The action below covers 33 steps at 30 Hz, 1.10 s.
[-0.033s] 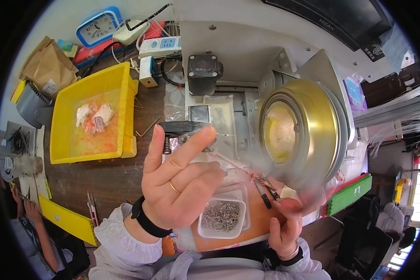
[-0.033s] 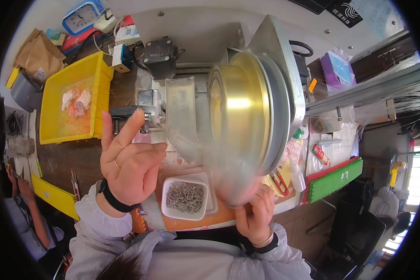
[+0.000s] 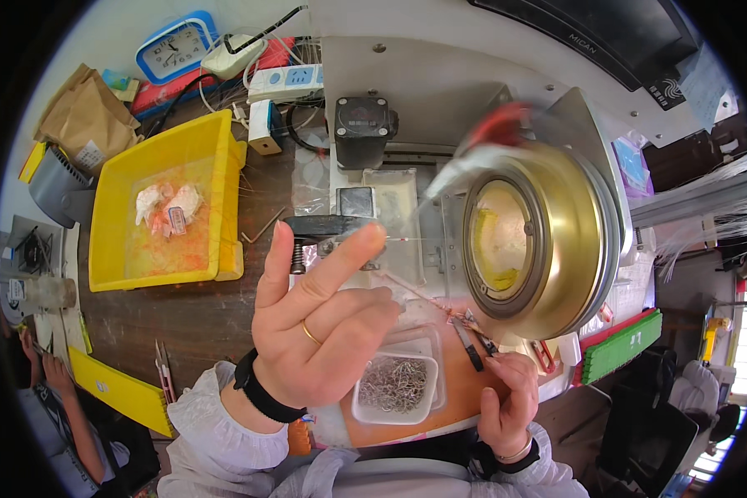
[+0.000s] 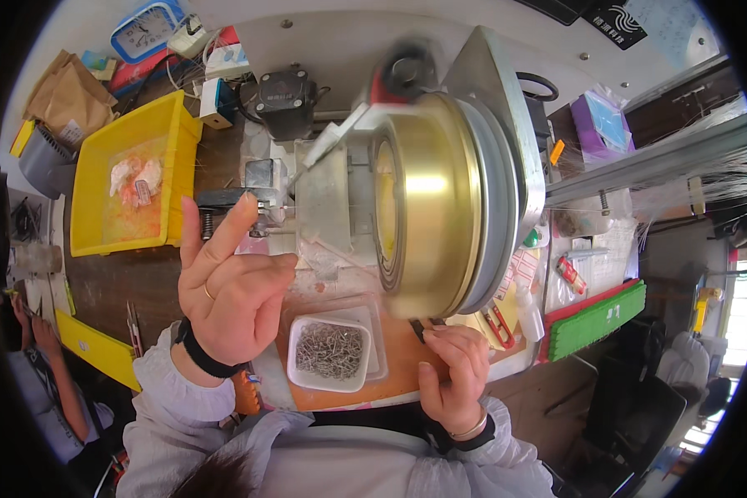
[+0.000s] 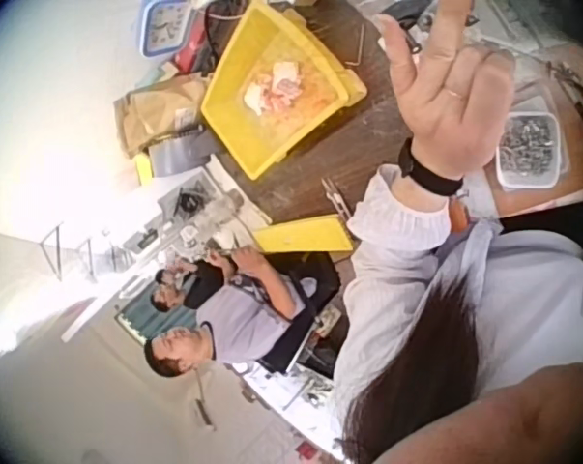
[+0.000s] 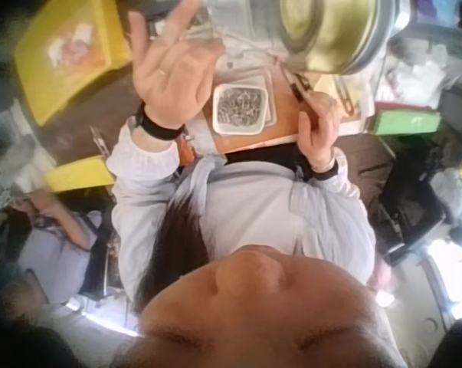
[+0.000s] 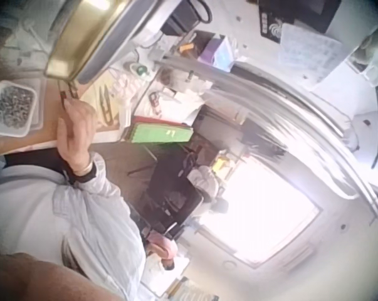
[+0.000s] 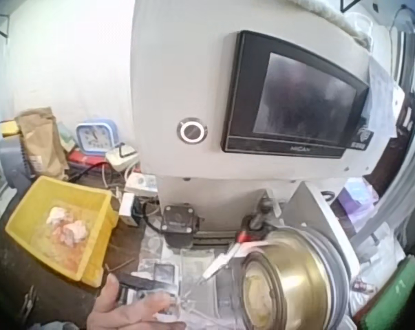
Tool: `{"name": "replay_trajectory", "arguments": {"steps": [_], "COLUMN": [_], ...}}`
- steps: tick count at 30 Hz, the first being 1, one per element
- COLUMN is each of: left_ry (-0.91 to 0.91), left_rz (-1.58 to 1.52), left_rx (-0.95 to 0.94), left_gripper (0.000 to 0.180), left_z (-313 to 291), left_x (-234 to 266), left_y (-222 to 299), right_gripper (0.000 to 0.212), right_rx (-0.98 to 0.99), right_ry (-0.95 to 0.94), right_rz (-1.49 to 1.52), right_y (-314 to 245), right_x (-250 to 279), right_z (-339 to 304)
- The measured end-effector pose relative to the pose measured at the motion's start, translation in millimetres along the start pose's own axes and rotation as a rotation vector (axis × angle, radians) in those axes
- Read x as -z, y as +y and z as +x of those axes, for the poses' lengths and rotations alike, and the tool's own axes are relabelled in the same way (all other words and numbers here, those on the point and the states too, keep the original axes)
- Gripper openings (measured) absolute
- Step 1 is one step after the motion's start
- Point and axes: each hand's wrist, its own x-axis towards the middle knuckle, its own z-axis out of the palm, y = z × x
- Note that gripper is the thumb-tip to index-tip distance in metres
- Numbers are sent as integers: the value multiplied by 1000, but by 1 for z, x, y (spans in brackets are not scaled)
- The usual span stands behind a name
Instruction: Assembling small precision metal components using glue and tweezers at a workbench.
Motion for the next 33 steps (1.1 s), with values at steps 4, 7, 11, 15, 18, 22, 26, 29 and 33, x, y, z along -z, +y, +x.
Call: {"name": "replay_trajectory", "arguments": {"steps": [4,7,11,15,18,22,26,29,33], "left_ry": [11,20,29,27,32,49,-20,-9,70], "left_rz": [-7,-12,-26,-31,-28,-37,-43,-71,-38], "left_rx": [-13,-16,-13,-10,-7,-11,21,13,-17], "left_gripper": [5,5,5,5,5,5,13,13,7], "left_z": [-1,-1,1,2,2,2,0,1,3], "left_x": [-2,-3,-3,-2,-3,-4,2,0,-7], "left_y": [-1,-2,-1,0,0,0,1,-1,-1], "right_gripper": [32,32,31,31,30,30,30,29,29], "right_rx": [3,1,5,10,7,12,-1,-5,-35], "right_ry": [-17,-14,-11,-27,-22,-21,-30,-37,-29], "right_rz": [21,44,39,29,23,30,43,-2,47], "right_y": [-1,-1,-3,-5,-5,-4,-5,-4,-7], "right_x": [0,0,0,1,0,0,-2,1,-2], "right_z": [4,5,6,8,7,6,7,6,8]}}
